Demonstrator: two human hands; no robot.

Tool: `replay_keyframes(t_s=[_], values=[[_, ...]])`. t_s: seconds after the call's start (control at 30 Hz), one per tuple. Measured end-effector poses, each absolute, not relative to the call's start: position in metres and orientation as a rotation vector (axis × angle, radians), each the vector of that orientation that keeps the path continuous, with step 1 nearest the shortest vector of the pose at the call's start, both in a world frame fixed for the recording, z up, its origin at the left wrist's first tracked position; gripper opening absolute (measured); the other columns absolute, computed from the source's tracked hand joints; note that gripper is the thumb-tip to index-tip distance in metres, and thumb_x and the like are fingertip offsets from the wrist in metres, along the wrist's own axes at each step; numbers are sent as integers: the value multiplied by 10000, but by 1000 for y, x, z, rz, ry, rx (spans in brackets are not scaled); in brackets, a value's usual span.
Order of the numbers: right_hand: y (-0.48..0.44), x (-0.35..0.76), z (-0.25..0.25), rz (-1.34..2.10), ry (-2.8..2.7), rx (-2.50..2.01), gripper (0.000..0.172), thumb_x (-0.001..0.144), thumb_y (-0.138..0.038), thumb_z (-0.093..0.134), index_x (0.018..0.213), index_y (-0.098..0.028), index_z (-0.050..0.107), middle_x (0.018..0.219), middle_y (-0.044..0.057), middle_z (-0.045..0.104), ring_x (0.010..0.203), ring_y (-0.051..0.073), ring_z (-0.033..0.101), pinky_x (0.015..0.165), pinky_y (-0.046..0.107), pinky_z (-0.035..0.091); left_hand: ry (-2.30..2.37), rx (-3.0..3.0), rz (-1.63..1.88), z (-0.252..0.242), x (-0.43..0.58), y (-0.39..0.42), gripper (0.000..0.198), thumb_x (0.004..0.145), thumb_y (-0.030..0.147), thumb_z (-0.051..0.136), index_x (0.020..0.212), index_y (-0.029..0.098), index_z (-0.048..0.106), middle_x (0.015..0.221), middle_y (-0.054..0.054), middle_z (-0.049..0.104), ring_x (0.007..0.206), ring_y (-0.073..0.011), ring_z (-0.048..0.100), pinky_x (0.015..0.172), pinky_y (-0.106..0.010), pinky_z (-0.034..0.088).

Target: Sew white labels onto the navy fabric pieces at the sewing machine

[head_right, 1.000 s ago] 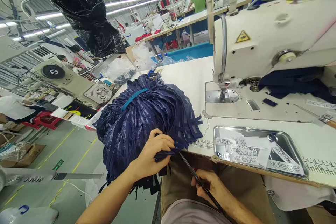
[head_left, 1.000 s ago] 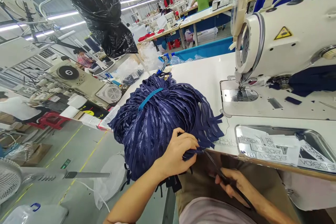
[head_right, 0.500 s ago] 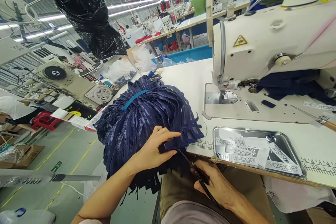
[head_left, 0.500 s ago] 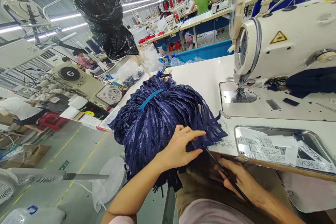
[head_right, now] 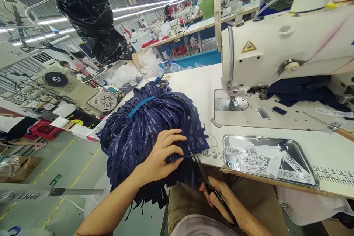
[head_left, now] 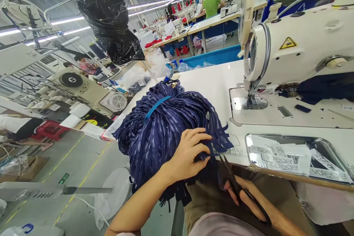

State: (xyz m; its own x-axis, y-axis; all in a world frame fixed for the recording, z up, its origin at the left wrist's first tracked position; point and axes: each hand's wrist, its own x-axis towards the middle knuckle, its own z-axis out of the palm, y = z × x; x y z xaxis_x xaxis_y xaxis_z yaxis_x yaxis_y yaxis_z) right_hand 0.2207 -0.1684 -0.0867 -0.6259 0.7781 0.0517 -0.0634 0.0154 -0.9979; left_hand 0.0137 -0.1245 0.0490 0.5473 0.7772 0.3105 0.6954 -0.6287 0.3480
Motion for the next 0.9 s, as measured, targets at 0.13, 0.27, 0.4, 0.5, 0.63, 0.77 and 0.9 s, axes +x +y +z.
replay_keyframes(t_s=[0.13,0.27,0.4,0.5,0.63,0.77,0.9], values=[[-156,217,-70,1616,-1669,-760,607,748,-731,324,829,-172,549,581,-4,421,535,134,417,524,268,398,1217,2523,459,52,16,-120,124,718,101,525,732,197,448,1113,-33,614,1230,-207,386,1009,-432,174],[-151,208,-65,1682,-1664,-791,688,645,-829,308,723,-174,502,524,-37,352,448,96,322,420,232,319,1245,2469,507,44,21,-116,194,714,97,521,651,181,358,881,10,658,988,-162,558,972,-417,182],[-159,206,-77,1782,-1635,-829,702,595,-855,334,683,-173,477,486,-58,306,405,77,274,375,217,256,1349,2389,738,37,22,-116,231,724,121,493,607,180,302,765,12,622,776,-122,578,842,-342,290],[-164,212,-82,1688,-1638,-773,615,756,-730,306,797,-156,524,545,-24,389,470,112,388,448,242,345,1318,2333,867,37,20,-117,249,756,147,478,604,183,284,726,17,601,714,-110,564,786,-317,311],[-160,217,-69,1605,-1688,-745,527,855,-608,253,913,-167,535,614,9,472,555,144,467,579,296,414,1308,2321,843,41,19,-117,103,760,156,503,723,191,414,746,22,598,708,-114,545,784,-312,313],[-150,211,-56,1630,-1709,-776,598,776,-717,277,836,-177,526,564,-11,427,504,128,427,492,260,388,1379,2392,620,40,22,-116,313,751,190,570,1056,205,503,807,9,624,782,-147,544,779,-315,308],[-153,204,-64,1811,-1629,-867,712,584,-864,332,699,-177,482,470,-68,296,390,78,292,368,215,278,1458,2480,583,35,26,-114,47,766,154,558,772,189,590,710,15,613,728,-136,535,746,-313,295]])
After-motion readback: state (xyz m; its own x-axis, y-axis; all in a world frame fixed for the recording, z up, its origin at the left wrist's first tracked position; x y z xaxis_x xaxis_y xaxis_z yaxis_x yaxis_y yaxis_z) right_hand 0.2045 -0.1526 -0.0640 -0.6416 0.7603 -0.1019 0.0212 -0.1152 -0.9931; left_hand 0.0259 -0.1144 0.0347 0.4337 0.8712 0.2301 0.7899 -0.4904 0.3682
